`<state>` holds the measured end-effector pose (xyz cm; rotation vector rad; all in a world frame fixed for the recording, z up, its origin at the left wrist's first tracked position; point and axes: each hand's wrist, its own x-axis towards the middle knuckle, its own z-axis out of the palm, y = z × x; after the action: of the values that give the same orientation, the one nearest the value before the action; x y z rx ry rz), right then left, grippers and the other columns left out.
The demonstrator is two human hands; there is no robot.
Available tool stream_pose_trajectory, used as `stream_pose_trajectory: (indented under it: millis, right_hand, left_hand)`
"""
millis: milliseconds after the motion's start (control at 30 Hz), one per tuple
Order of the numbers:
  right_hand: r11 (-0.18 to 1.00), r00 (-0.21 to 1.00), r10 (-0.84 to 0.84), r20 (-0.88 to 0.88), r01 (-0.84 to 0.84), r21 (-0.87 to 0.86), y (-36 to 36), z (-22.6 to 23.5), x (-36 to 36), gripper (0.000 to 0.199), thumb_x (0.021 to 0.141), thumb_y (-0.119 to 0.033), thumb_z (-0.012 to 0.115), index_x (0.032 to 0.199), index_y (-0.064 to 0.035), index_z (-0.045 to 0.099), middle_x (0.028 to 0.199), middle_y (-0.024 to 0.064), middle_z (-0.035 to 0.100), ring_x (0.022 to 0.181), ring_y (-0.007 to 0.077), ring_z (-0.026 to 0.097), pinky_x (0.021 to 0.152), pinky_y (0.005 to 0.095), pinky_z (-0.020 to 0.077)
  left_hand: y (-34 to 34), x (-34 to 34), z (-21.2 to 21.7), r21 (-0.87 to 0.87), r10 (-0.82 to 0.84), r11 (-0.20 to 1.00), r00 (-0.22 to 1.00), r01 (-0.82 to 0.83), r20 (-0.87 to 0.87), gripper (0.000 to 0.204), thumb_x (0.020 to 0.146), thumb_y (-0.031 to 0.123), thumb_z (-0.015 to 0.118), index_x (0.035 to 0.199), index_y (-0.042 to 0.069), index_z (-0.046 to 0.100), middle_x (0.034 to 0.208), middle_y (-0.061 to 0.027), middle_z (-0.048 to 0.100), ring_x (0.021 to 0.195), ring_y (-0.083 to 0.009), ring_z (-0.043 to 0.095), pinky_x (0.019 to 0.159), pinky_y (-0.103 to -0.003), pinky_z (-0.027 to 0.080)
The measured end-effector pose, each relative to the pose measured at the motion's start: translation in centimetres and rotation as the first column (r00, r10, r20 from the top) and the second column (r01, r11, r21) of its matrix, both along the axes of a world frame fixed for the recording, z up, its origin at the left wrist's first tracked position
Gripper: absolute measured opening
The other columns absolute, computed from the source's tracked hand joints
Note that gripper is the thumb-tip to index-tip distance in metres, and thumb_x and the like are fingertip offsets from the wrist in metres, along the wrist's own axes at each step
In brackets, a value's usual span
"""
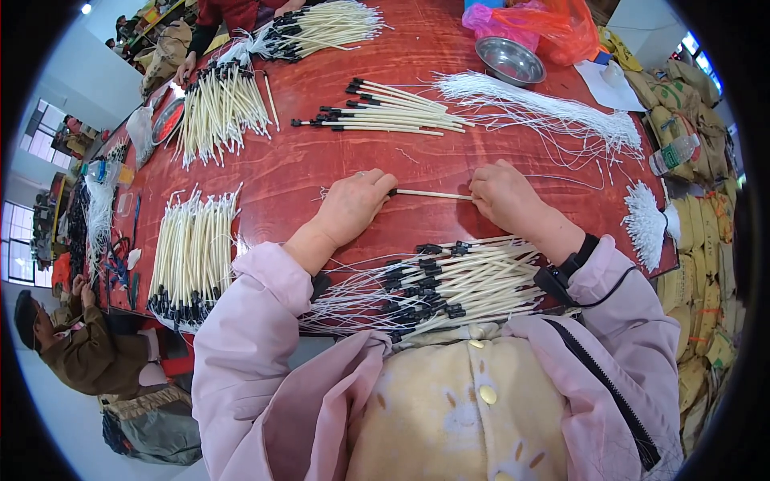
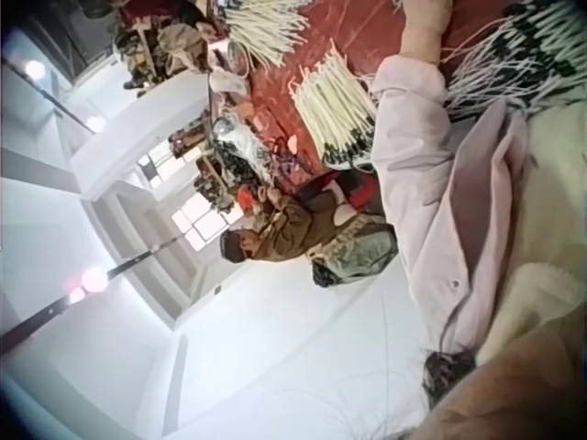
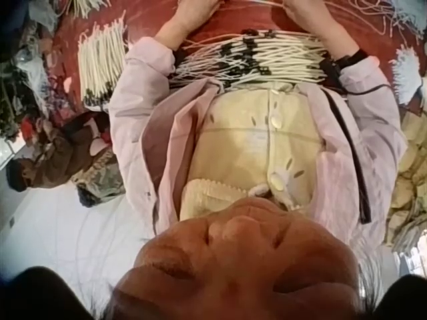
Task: The person threads a white string through a small white tube by hand, slides a black cap onto the tube, and places the completed assembly onto a pile.
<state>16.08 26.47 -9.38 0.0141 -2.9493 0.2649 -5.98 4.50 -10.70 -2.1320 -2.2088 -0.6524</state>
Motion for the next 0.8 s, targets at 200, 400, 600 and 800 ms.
stream_pose_trajectory:
  millis: [200, 400, 600, 800]
  right_hand:
    - [1.0, 1.0, -0.008, -0.005, 0.008, -0.025, 0.0, 0.0, -0.2, 0.007, 0.078, -0.007, 0.071, 0.085, -0.0035, 0.071, 0.089, 0.0082, 0.066, 0.089, 0.0273, 0.063, 0.08, 0.0409, 0.0454]
    - [1.0, 1.0, -0.014, -0.009, 0.014, -0.016, 0.1, -0.2, -0.3, 0.006, 0.079, -0.007, 0.071, 0.083, -0.0035, 0.071, 0.088, 0.008, 0.065, 0.087, 0.0277, 0.063, 0.08, 0.0412, 0.0456]
    - [1.0, 0.999, -0.023, -0.021, 0.024, 0.001, -0.4, -0.2, -0.2, 0.004, 0.078, -0.007, 0.069, 0.081, -0.0035, 0.07, 0.086, 0.0086, 0.065, 0.085, 0.0284, 0.062, 0.078, 0.0417, 0.0456]
    - [0.987, 0.999, -0.036, -0.037, 0.041, 0.154, -1.5, -0.4, -1.0, 0.006, 0.077, -0.008, 0.066, 0.073, -0.0063, 0.069, 0.084, 0.0091, 0.066, 0.085, 0.0275, 0.064, 0.083, 0.0403, 0.0461]
  left_hand:
    - [0.1, -0.5, -0.8, 0.009, -0.025, 1.0, 1.0, 0.025, -0.006, 0.014, 0.092, 0.011, 0.064, 0.105, 0.008, 0.061, 0.095, -0.0115, 0.063, 0.088, -0.0348, 0.065, 0.072, -0.046, 0.054]
    - [0.2, -0.3, -1.0, -0.06, 0.006, 0.998, 0.997, -0.011, -0.078, 0.009, 0.094, 0.011, 0.058, 0.103, 0.006, 0.058, 0.093, -0.0127, 0.061, 0.086, -0.0348, 0.065, 0.071, -0.045, 0.054]
    - [0.7, 0.1, -1.3, -0.086, 0.042, 0.995, 0.993, -0.052, -0.113, 0.008, 0.096, 0.009, 0.054, 0.104, 0.005, 0.054, 0.094, -0.0158, 0.06, 0.086, -0.0369, 0.065, 0.071, -0.046, 0.053]
    - [0.0, -0.8, -0.8, -0.072, 0.061, 0.996, 0.982, -0.049, 0.178, 0.01, 0.095, 0.008, 0.057, 0.103, 0.003, 0.054, 0.096, -0.0187, 0.06, 0.09, -0.0415, 0.062, 0.077, -0.048, 0.05]
